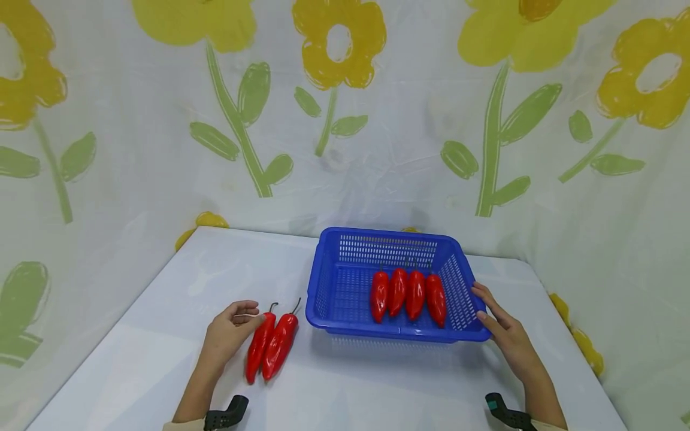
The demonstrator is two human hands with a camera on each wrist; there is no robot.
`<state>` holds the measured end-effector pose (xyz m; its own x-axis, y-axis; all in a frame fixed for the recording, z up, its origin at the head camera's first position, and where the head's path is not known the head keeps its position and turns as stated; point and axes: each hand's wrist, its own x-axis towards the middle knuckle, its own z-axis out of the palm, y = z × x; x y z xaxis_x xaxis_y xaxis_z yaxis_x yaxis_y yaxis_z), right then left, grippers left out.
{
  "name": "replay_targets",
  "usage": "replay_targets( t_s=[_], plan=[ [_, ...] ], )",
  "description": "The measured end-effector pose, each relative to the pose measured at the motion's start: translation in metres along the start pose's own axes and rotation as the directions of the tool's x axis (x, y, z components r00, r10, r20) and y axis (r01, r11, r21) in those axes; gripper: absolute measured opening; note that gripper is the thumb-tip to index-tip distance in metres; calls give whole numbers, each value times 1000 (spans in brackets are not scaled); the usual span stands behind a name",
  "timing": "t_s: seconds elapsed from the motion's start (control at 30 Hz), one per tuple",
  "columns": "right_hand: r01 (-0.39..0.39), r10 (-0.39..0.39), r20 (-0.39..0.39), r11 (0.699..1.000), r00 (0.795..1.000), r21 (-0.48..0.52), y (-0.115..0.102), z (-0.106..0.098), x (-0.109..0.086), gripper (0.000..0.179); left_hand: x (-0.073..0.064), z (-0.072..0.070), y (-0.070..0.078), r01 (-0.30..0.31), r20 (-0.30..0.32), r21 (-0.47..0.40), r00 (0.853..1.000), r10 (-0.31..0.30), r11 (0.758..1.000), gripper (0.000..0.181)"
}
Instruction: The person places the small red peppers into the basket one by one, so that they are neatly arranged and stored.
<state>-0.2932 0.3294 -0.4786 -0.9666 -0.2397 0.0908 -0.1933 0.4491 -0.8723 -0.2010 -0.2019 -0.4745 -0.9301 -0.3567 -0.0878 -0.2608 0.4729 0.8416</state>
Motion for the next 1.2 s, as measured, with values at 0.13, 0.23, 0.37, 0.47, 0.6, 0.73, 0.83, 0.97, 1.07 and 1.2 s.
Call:
replay_targets(
  t_s=[0.13, 0.23, 0.37, 0.47, 0.6, 0.73, 0.83, 0.97, 1.07, 1.2],
  plan=[
    [-1, 1, -3, 1000, 1000, 3, 1, 0, -1, 52, -2, 1, -2, 11, 29, 47, 1000, -12, 999, 55],
    [-3, 3, -7, 1000, 1000, 4, 1, 0, -1, 52, -2, 2, -3, 18, 52, 63, 998, -21, 998, 56],
    [-2, 2, -9, 1000, 1000, 11, 2, 0, -1, 52, -3, 2, -2, 32, 72, 77, 997, -37, 997, 58],
    [3, -3, -6, 1000, 1000, 21, 2, 0, -1, 52, -4, 1, -1, 33, 86, 98, 995, -41, 995, 58],
    [6, -6, -5, 1000, 1000, 22, 2, 1, 0, 52, -5, 0, 2, 13, 101, 151, 994, -29, 988, 57],
    [0, 0, -7, 1000, 1000, 12, 2, 1, 0, 52, -6, 0, 3, -2, 103, 194, 995, -18, 981, 52],
    [-4, 4, -6, 1000, 1000, 17, 1, 1, 0, 52, -7, 0, 3, -5, 100, 201, 995, -15, 980, 48],
    [-6, 6, -2, 999, 1000, 35, 2, 1, 0, 52, -8, 0, 3, 0, 97, 203, 995, -20, 979, 47],
    [-7, 7, -1, 999, 1000, 37, 3, 1, 0, 52, -7, -2, 4, 2, 99, 199, 995, -22, 980, 49],
    [-8, 8, 4, 999, 1000, 41, 3, 2, 2, 52, -8, -7, 5, 5, 90, 189, 996, -23, 982, 54]
  ],
)
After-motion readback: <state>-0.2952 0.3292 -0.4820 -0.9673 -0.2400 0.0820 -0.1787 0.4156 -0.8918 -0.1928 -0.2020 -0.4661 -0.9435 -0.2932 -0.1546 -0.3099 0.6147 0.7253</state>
